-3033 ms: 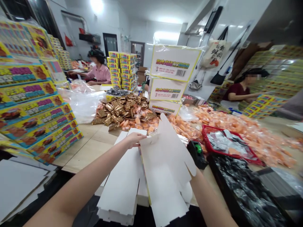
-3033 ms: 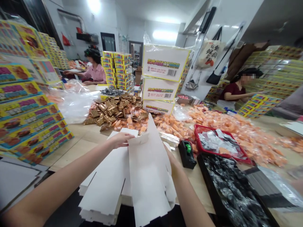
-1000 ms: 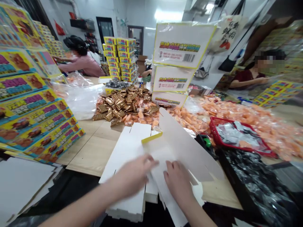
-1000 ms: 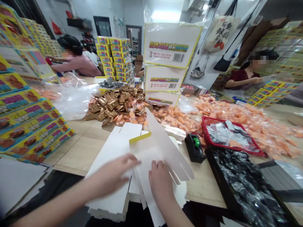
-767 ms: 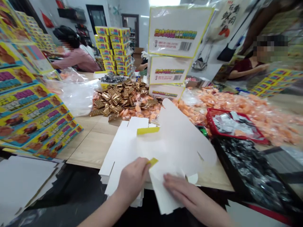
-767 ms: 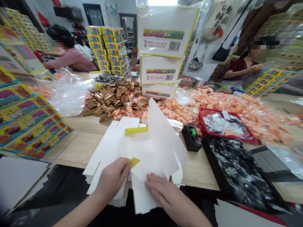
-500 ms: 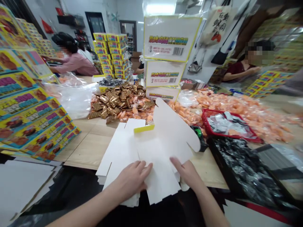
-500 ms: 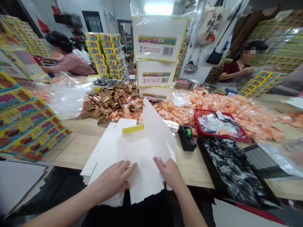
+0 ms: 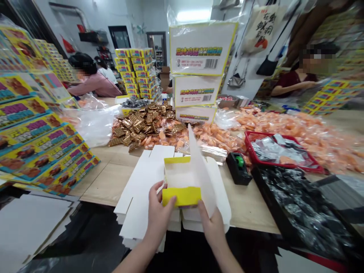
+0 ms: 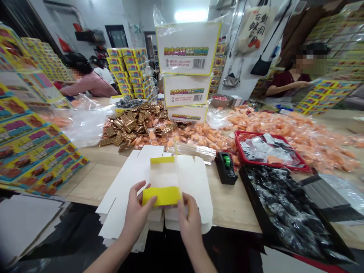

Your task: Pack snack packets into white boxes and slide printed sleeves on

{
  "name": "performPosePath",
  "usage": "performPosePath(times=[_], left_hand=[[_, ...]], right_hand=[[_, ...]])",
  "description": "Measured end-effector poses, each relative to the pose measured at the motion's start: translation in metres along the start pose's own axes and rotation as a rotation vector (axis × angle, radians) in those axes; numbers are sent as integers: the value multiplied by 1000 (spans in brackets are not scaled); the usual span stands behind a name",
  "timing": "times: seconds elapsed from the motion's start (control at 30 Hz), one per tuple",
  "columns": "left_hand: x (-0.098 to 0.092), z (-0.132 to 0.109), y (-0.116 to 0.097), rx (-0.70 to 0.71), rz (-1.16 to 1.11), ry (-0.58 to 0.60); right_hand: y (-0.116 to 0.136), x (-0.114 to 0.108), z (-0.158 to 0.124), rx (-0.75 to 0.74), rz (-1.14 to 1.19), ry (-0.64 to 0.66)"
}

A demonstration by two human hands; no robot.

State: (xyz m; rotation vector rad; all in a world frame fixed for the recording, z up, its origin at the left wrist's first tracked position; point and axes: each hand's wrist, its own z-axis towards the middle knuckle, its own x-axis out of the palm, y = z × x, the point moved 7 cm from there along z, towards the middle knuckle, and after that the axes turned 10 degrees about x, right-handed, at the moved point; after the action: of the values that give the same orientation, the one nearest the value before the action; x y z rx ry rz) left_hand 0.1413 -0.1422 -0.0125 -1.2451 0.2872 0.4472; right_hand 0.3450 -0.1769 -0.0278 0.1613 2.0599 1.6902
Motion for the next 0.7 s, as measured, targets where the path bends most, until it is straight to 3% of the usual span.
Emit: performPosePath(times=[0.07, 0.13, 0.2, 0.3, 0.33, 0.4, 0.47, 0.57, 0.7], left_hand=[[2, 2, -6, 93, 118, -40], [2, -2, -19, 342, 340, -2], [3, -10, -28, 590, 539, 77], [9, -10, -31, 745, 711, 307], [14, -6, -30, 746, 754, 434], [24, 6, -27, 667, 826, 691], [27, 19, -26, 561, 843, 849], [24, 32, -29, 457, 807, 916], [24, 35, -31, 440, 799, 962]], right_hand=[[2, 4, 0, -21, -99, -131], [5, -2, -3, -49, -260, -155], [9, -3, -13, -95, -469, 16], [21, 17, -44, -286, -721, 369], [31, 26, -52, -373, -779, 380], [52, 46, -52, -496, -904, 258], [63, 69, -36, -468, -1073, 203], [65, 91, -11, -361, -1233, 342], [65, 92, -4, -304, -1225, 464]])
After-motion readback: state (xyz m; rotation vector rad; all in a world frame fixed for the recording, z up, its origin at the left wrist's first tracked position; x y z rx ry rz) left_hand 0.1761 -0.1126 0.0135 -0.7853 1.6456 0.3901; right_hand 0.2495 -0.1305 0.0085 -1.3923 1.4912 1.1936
